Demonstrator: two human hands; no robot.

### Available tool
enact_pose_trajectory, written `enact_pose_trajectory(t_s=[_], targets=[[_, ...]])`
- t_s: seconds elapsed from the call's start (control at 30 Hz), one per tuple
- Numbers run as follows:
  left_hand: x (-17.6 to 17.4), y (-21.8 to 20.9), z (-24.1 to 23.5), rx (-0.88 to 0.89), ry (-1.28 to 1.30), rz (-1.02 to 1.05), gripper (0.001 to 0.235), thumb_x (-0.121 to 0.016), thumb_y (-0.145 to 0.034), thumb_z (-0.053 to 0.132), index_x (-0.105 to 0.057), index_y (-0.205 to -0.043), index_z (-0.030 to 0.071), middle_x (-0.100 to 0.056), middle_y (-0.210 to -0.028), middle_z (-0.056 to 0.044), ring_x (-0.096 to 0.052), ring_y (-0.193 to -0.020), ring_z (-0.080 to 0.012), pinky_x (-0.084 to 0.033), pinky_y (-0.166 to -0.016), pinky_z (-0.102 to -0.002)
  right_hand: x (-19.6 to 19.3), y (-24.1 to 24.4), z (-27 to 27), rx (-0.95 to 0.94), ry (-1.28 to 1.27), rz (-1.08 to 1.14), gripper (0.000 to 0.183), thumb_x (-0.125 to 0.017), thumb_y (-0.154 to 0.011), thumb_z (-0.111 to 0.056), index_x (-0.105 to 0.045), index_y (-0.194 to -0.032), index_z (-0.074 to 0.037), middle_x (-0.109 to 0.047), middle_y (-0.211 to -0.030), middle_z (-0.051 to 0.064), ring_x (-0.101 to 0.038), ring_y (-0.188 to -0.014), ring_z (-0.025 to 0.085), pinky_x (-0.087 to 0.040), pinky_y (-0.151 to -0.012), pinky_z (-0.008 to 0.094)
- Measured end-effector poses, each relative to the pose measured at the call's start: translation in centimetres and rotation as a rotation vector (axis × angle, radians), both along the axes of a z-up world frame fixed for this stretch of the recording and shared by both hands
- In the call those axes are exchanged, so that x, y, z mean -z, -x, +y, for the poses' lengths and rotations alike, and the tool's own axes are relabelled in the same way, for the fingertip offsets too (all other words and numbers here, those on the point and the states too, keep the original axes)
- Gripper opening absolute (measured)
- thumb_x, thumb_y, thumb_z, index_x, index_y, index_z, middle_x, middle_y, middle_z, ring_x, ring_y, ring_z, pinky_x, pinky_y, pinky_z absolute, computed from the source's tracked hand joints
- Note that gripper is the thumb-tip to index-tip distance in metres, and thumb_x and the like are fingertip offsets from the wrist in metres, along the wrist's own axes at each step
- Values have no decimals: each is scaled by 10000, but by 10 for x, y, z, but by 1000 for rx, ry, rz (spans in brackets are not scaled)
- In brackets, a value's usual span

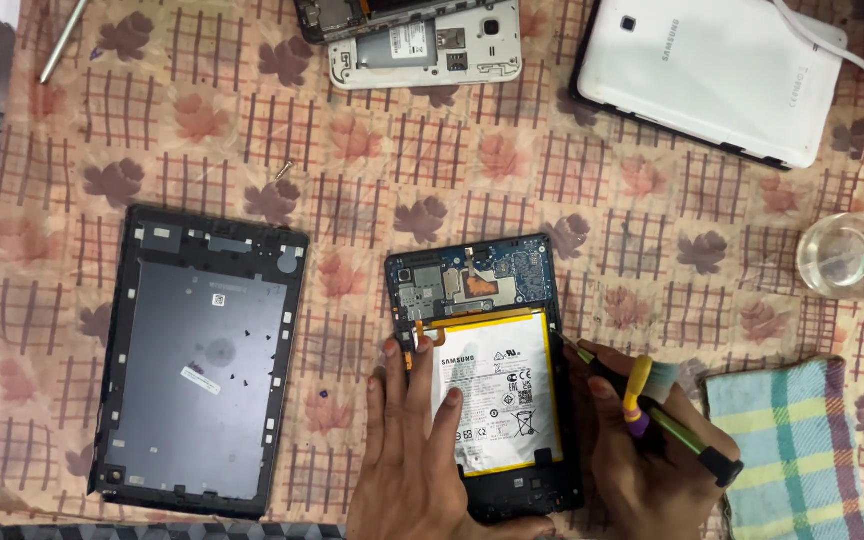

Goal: The person uses a yellow plastic spudger to pry and separate the battery from the back housing of a disassembled smartphone. They repeatedly lift and press the battery edges to loosen adhesive, then set the spudger down and continue pressing the battery by hand.

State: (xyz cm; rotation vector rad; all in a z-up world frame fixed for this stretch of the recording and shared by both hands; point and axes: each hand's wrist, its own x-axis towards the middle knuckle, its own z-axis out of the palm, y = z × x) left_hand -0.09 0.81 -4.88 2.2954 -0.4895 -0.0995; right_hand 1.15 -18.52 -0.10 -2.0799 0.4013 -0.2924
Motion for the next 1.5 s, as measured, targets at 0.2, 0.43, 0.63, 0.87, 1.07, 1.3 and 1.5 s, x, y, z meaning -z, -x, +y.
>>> enact_pose_trajectory(t_s=[0.2,0.43,0.63,0.87,1.07,1.3,1.5], targets=[[0,1,0,-14,14,-27,1209,-657,-723,839,-227,-1510,27,-181,-1604,-408,-139,-1491,-662,-131,-1129,-826,-1,-2,4,5,69,3,206,-662,-940,68,-668,-1128,151,-769,-1007,213,-775,-915,209,-618,-808,289],[-1,-1,-2,-37,26,-71,1213,-646,-725,847,-198,-1519,46,-213,-1591,-411,-191,-1479,-671,-180,-1111,-835,-3,-4,4,-14,73,-13,197,-646,-953,65,-661,-1131,148,-768,-1016,209,-775,-922,211,-619,-837,288],[-2,-1,-1,-6,28,-64,1200,-644,-749,834,-201,-1514,24,-233,-1564,-447,-210,-1457,-692,-203,-1094,-840,-3,-5,4,-3,57,15,210,-648,-931,90,-652,-1131,154,-765,-1020,219,-773,-927,223,-622,-844,306],[-2,-1,-2,-10,15,-63,1196,-639,-750,834,-204,-1499,9,-246,-1560,-443,-223,-1456,-688,-205,-1092,-839,-3,-5,4,-23,82,-6,213,-626,-951,105,-645,-1157,154,-762,-1040,222,-772,-953,234,-622,-873,314],[-2,-1,-3,-26,15,-68,1205,-642,-748,842,-197,-1509,21,-250,-1567,-430,-226,-1463,-676,-207,-1102,-831,-4,-5,1,-45,102,-14,217,-618,-943,110,-635,-1155,155,-759,-1038,224,-774,-944,233,-619,-860,311],[-3,-3,-1,-16,4,-62,1217,-664,-715,829,-212,-1507,24,-227,-1567,-426,-200,-1456,-674,-188,-1095,-827,1,-2,0,-45,28,-32,224,-618,-960,89,-623,-1176,148,-754,-1066,220,-770,-980,244,-623,-891,333],[-13,-8,1,30,1,0,1271,-796,-666,778,-225,-1469,-26,-164,-1572,-418,-113,-1453,-667,-111,-1109,-811,-24,-7,-26,205,-161,175,228,-625,-977,-55,-672,-1150,86,-739,-907,138,-705,-680,155,-577,-592,296]])
